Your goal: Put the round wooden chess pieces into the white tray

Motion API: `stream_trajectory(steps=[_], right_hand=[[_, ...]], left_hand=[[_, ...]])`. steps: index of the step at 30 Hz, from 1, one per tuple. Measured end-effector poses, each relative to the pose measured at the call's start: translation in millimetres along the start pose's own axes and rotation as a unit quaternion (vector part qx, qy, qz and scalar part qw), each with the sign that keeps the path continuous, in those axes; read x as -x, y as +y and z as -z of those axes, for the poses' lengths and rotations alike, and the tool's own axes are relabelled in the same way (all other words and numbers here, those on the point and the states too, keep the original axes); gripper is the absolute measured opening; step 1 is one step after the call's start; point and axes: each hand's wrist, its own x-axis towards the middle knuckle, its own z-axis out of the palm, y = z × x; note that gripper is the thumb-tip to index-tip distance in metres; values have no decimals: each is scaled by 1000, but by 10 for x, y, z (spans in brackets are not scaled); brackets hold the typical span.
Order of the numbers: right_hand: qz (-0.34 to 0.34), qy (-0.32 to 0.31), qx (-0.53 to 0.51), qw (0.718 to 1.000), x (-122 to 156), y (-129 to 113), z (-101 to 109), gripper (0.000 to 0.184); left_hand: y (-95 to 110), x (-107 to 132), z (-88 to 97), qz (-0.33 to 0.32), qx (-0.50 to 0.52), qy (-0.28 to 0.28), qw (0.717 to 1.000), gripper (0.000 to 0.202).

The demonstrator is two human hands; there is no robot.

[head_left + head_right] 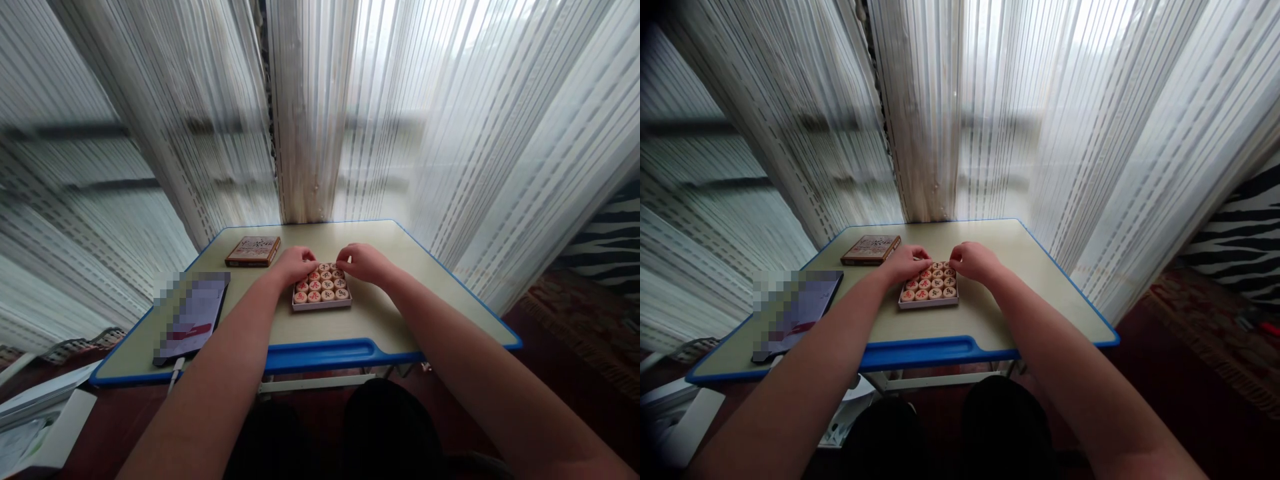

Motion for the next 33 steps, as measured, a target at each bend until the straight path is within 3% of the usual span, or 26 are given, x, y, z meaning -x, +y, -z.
stream_trajectory(steps=[5, 11, 14, 19, 33], right_hand=[[-12, 36, -7, 999, 16, -48, -13, 22], [16, 33, -21, 999, 18, -44, -61, 20], [16, 47, -31, 998, 8, -35, -69, 21], [40, 55, -48, 997, 4, -20, -83, 22], [36, 53, -44, 997, -3, -20, -108, 23]], left_hand=[[-50, -29, -16, -15, 2, 2, 1000, 25], [-23, -20, -9, 10, 34, 6, 999, 28], [15, -3, 31, 17, 6, 33, 999, 28], [39, 11, 51, 20, -12, 26, 999, 28], [86, 35, 70, 20, -22, 39, 999, 23]])
